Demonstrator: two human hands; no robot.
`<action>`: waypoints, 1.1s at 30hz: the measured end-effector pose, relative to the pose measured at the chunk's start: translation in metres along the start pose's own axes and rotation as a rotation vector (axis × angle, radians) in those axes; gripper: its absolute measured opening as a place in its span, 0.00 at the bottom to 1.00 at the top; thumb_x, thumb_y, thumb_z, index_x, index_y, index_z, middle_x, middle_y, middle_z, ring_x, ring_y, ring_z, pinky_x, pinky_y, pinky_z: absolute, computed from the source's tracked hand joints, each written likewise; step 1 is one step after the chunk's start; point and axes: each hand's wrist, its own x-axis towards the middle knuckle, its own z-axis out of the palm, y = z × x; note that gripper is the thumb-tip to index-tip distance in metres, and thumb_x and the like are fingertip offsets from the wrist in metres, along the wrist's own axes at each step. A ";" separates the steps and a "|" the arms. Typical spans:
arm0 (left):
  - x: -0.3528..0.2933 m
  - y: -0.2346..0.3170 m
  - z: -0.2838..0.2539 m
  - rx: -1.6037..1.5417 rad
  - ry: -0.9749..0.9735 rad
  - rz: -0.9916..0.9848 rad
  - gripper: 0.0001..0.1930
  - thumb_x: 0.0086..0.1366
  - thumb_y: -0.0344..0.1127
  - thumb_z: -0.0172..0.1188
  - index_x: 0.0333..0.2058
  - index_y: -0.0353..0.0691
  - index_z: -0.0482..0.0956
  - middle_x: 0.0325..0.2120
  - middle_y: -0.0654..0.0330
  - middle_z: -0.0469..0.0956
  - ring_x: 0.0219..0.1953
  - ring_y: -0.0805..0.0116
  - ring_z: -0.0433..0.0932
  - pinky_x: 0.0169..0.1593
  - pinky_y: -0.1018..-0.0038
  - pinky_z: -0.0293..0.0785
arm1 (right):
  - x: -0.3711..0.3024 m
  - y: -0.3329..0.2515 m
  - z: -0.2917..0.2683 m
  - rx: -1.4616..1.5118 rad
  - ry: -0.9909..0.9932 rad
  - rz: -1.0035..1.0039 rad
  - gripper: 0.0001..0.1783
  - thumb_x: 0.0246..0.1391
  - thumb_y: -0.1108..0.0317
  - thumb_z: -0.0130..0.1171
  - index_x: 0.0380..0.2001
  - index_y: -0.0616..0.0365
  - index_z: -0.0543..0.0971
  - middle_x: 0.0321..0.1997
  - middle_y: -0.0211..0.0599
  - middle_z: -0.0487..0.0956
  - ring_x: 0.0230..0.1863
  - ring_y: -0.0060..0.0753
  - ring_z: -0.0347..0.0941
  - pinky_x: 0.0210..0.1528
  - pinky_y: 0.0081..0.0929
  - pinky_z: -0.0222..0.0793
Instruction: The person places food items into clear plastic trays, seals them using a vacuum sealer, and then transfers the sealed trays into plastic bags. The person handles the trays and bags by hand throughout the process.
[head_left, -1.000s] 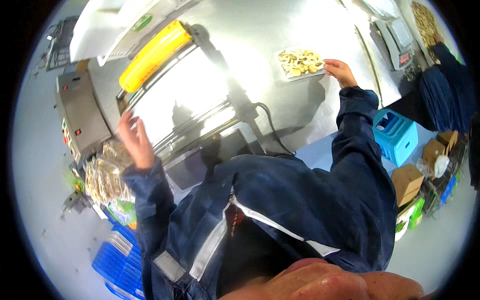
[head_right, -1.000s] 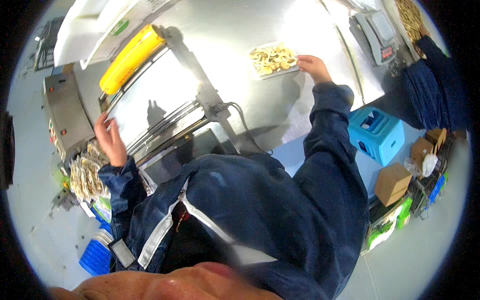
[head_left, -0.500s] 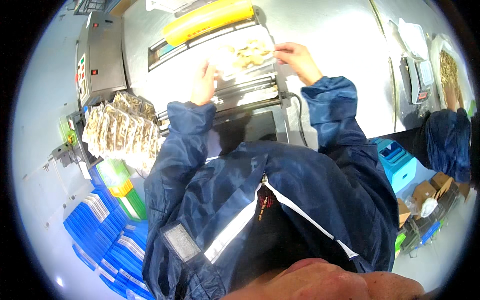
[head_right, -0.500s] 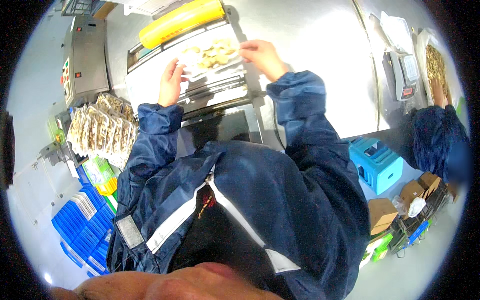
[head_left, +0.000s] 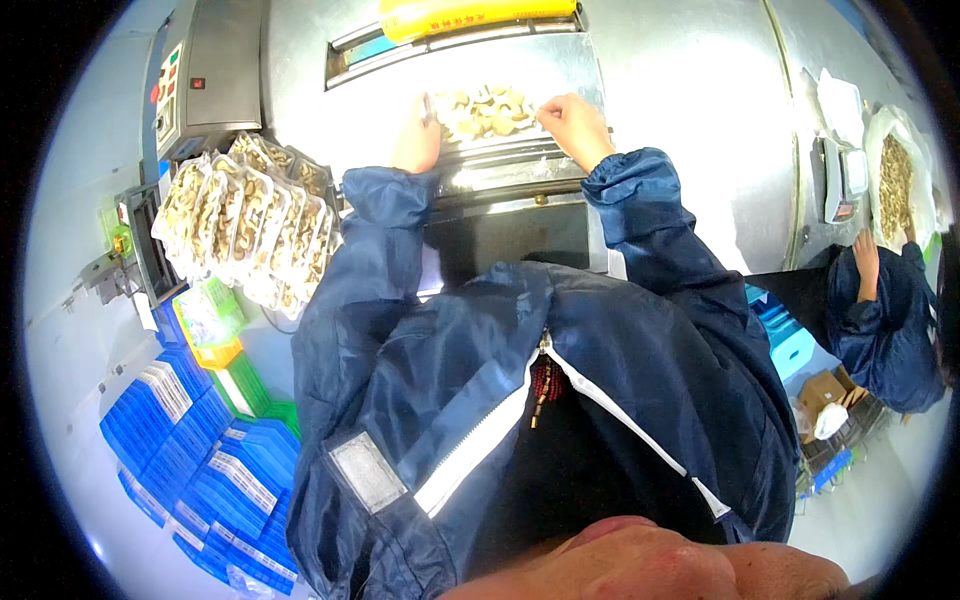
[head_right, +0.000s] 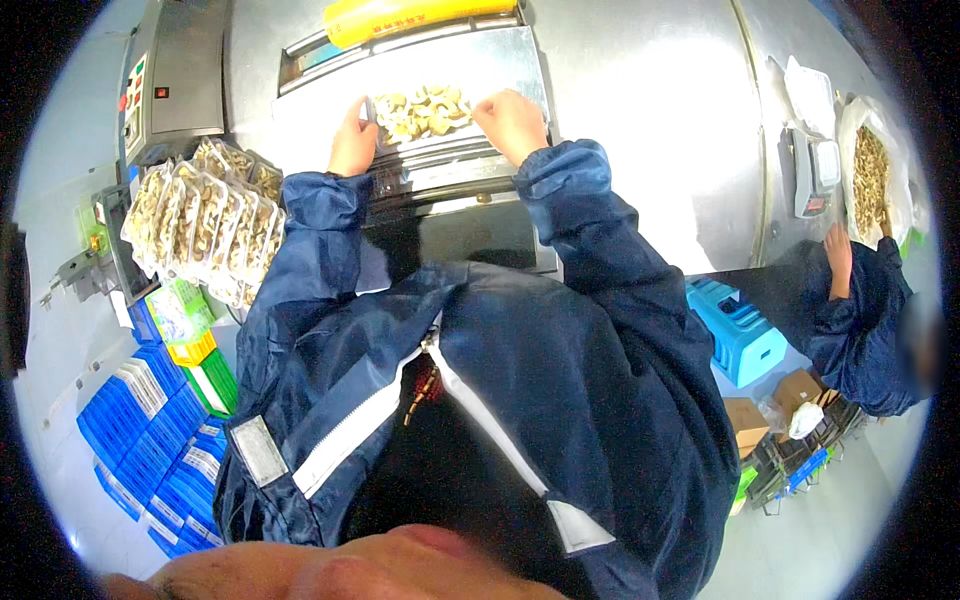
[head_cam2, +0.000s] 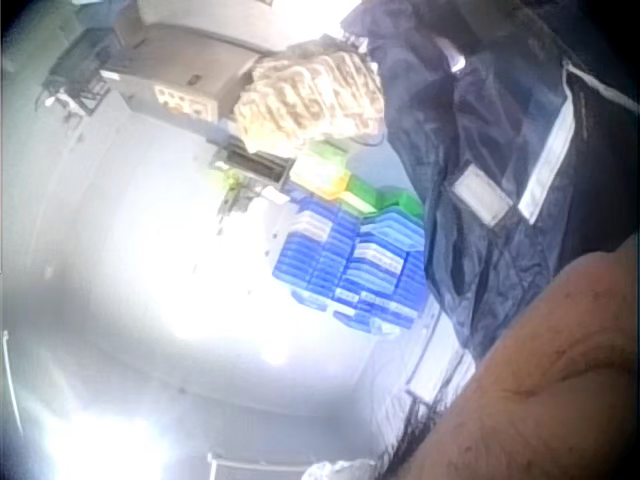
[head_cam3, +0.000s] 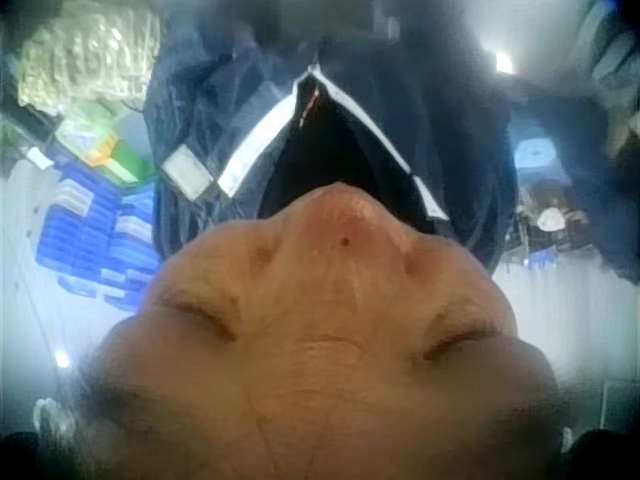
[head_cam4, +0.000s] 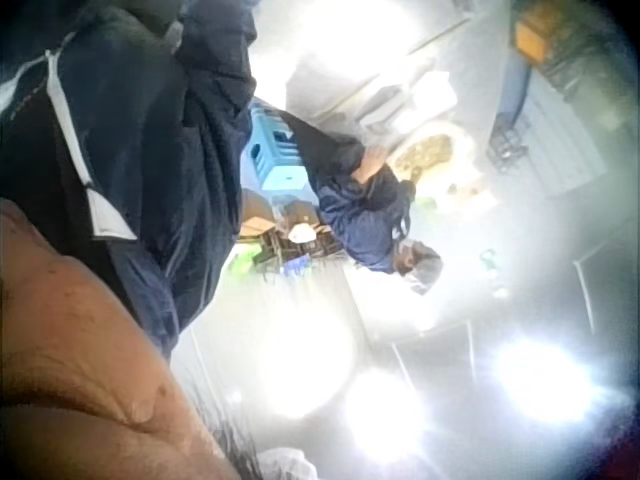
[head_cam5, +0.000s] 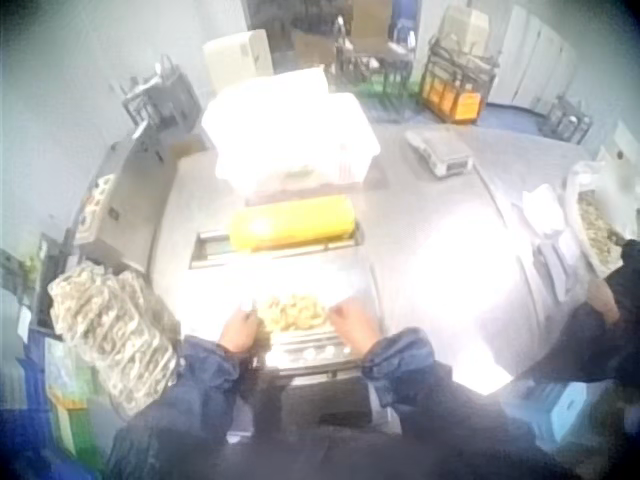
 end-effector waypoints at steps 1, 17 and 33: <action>-0.002 0.014 -0.006 -0.017 -0.032 -0.025 0.28 0.62 0.30 0.51 0.62 0.34 0.63 0.31 0.45 0.79 0.34 0.50 0.79 0.42 0.63 0.74 | -0.002 0.010 0.002 -0.016 0.038 -0.043 0.14 0.53 0.58 0.57 0.32 0.55 0.85 0.34 0.48 0.82 0.37 0.53 0.78 0.41 0.41 0.73; -0.113 0.002 -0.001 0.307 0.281 0.087 0.19 0.60 0.36 0.63 0.50 0.40 0.75 0.29 0.57 0.82 0.35 0.59 0.80 0.44 0.60 0.70 | -0.077 -0.004 -0.015 -0.354 0.150 0.027 0.15 0.56 0.58 0.60 0.36 0.60 0.76 0.27 0.47 0.81 0.31 0.49 0.79 0.35 0.40 0.72; -0.092 -0.010 -0.043 -0.063 -0.006 0.191 0.06 0.64 0.30 0.58 0.38 0.36 0.77 0.37 0.54 0.79 0.44 0.61 0.76 0.49 0.71 0.72 | -0.078 0.028 -0.051 0.041 -0.027 -0.268 0.07 0.52 0.69 0.63 0.33 0.61 0.81 0.33 0.37 0.80 0.37 0.34 0.75 0.40 0.29 0.70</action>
